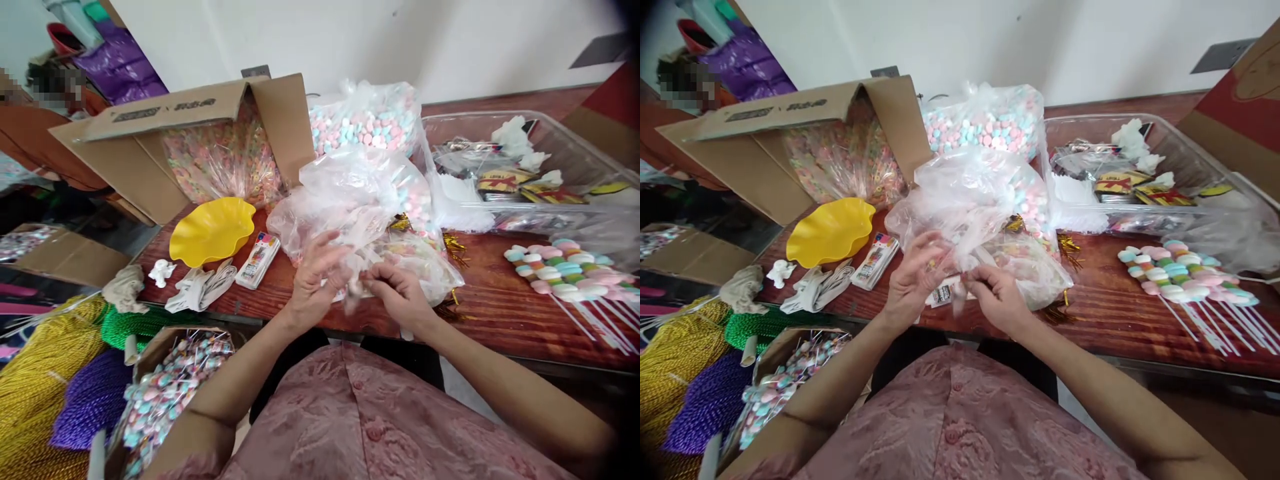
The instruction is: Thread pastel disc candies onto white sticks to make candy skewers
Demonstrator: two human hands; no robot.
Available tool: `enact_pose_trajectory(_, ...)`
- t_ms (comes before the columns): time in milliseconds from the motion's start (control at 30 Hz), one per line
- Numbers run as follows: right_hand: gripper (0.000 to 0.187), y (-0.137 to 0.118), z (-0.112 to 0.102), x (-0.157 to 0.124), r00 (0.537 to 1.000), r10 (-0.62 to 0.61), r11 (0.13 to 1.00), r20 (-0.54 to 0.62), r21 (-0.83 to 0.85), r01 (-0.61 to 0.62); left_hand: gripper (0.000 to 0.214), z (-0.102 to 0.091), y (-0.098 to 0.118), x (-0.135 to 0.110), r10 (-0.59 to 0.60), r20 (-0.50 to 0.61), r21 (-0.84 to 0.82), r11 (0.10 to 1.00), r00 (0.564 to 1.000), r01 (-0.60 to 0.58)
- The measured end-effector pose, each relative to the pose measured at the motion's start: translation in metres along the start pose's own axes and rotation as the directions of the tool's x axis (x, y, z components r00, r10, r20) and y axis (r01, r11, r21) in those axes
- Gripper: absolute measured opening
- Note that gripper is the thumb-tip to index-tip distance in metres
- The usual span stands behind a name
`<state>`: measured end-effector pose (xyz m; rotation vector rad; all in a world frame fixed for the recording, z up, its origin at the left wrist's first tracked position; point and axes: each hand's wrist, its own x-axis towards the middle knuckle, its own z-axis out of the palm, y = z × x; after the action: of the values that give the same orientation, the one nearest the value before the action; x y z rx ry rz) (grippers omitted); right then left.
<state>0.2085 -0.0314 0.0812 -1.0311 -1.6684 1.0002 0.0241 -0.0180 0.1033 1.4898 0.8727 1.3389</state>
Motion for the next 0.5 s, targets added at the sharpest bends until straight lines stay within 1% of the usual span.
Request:
enact_pose_trajectory(33, 0.017, 0.004, 0.000, 0.002, 0.991, -0.109, 0.991, -0.076, -0.090, 0.102, 0.042, 0.003, -0.003, -0.004, -0.117, -0.024, -0.102, 0.988, 0.993, 0.114)
enact_pose_trajectory(67, 0.015, 0.007, 0.000, 0.004, 0.968, -0.221, 0.965, -0.120, -0.168, 0.200, 0.048, 0.006, -0.006, -0.010, -0.259, 0.004, -0.207, 0.945, 0.966, 0.254)
enact_pose_trajectory(100, 0.014, 0.009, 0.000, 0.006, 0.938, -0.316, 0.934, -0.139, -0.221, 0.282, 0.053, 0.009, -0.009, -0.016, -0.390, 0.085, -0.293, 0.870, 0.917, 0.398)
enact_pose_trajectory(133, 0.013, 0.009, 0.002, 0.007, 0.912, -0.385, 0.906, -0.143, -0.245, 0.344, 0.056, 0.012, -0.011, -0.021, -0.481, 0.192, -0.344, 0.783, 0.855, 0.518)
enact_pose_trajectory(167, 0.013, 0.009, 0.004, 0.007, 0.893, -0.426, 0.889, -0.144, -0.251, 0.383, 0.056, 0.014, -0.013, -0.025, -0.524, 0.286, -0.369, 0.712, 0.802, 0.597)
enact_pose_trajectory(200, 0.013, 0.008, 0.006, 0.006, 0.882, -0.448, 0.880, -0.149, -0.249, 0.405, 0.054, 0.015, -0.014, -0.028, -0.535, 0.346, -0.385, 0.668, 0.771, 0.637)
enact_pose_trajectory(233, 0.012, 0.008, 0.009, 0.005, 0.877, -0.455, 0.877, -0.152, -0.246, 0.412, 0.050, 0.015, -0.014, -0.029, -0.534, 0.374, -0.402, 0.643, 0.758, 0.651)
enact_pose_trajectory(300, 0.011, 0.008, 0.013, 0.000, 0.870, -0.475, 0.865, -0.133, -0.255, 0.433, 0.046, 0.012, -0.012, -0.028, -0.541, 0.384, -0.445, 0.602, 0.749, 0.663)
enact_pose_trajectory(333, 0.011, 0.010, 0.014, -0.004, 0.852, -0.515, 0.836, -0.098, -0.280, 0.473, 0.047, 0.009, -0.011, -0.025, -0.553, 0.386, -0.468, 0.573, 0.738, 0.673)
enact_pose_trajectory(367, 0.012, 0.012, 0.015, -0.007, 0.819, -0.572, 0.785, -0.041, -0.318, 0.532, 0.048, 0.006, -0.010, -0.023, -0.569, 0.381, -0.492, 0.543, 0.729, 0.681)
enact_pose_trajectory(400, 0.015, 0.014, 0.016, -0.010, 0.775, -0.631, 0.715, 0.033, -0.361, 0.598, 0.049, 0.004, -0.009, -0.020, -0.582, 0.365, -0.512, 0.525, 0.726, 0.679)
enact_pose_trajectory(433, 0.017, 0.017, 0.016, -0.013, 0.728, -0.678, 0.642, 0.107, -0.397, 0.656, 0.047, 0.002, -0.008, -0.019, -0.593, 0.334, -0.523, 0.530, 0.733, 0.667)
enact_pose_trajectory(467, 0.018, 0.020, 0.017, -0.016, 0.689, -0.706, 0.582, 0.162, -0.422, 0.695, 0.043, 0.002, -0.007, -0.017, -0.596, 0.292, -0.521, 0.557, 0.748, 0.647)
enact_pose_trajectory(500, 0.019, 0.022, 0.017, -0.018, 0.674, -0.714, 0.554, 0.192, -0.433, 0.710, 0.040, 0.002, -0.007, -0.017, -0.589, 0.247, -0.511, 0.595, 0.769, 0.620)
